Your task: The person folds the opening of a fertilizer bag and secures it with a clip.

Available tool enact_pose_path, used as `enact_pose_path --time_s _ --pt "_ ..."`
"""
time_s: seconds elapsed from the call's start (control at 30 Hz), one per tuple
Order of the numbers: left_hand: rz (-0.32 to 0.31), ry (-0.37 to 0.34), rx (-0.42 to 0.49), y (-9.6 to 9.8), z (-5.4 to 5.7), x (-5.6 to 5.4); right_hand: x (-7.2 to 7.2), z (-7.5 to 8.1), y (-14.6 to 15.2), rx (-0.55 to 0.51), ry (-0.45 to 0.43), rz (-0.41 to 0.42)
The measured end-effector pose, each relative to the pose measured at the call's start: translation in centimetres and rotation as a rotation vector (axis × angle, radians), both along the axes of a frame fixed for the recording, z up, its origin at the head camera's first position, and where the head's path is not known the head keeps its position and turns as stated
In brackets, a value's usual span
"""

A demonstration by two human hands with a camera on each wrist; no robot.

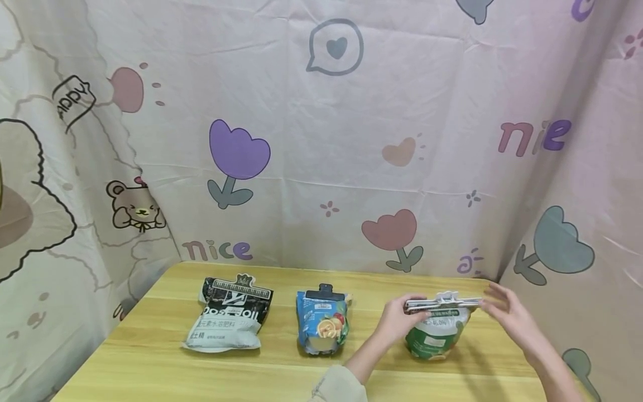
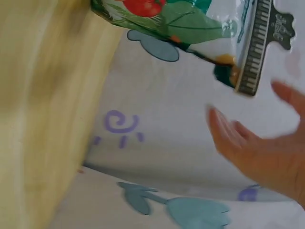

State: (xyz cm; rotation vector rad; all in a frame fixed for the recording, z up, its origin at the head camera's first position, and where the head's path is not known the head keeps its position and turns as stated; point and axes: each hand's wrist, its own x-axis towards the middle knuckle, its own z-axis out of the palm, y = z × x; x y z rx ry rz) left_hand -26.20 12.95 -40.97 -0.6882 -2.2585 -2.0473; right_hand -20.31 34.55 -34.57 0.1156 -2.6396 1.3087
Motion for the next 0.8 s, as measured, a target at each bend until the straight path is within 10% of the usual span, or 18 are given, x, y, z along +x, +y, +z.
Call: enact_pose_path --time_s 0.2,0.5,0.8 --pt "-0.014 -0.069 -0.05 0.1 -0.6 0.8 -0.5 -2.9 0.2 -0.134 -0.334 0.144" --pt "0.035 -0.136 -0.313 1.0 -2.8 1.4 -1.2 -4.3 -1.7 -0.176 -0.373 0.209" --pt "0.029 -0.259 -0.14 1.5 -3.1 1.5 -1.9 -4.7 -2.1 -0.149 -0.334 0.177"
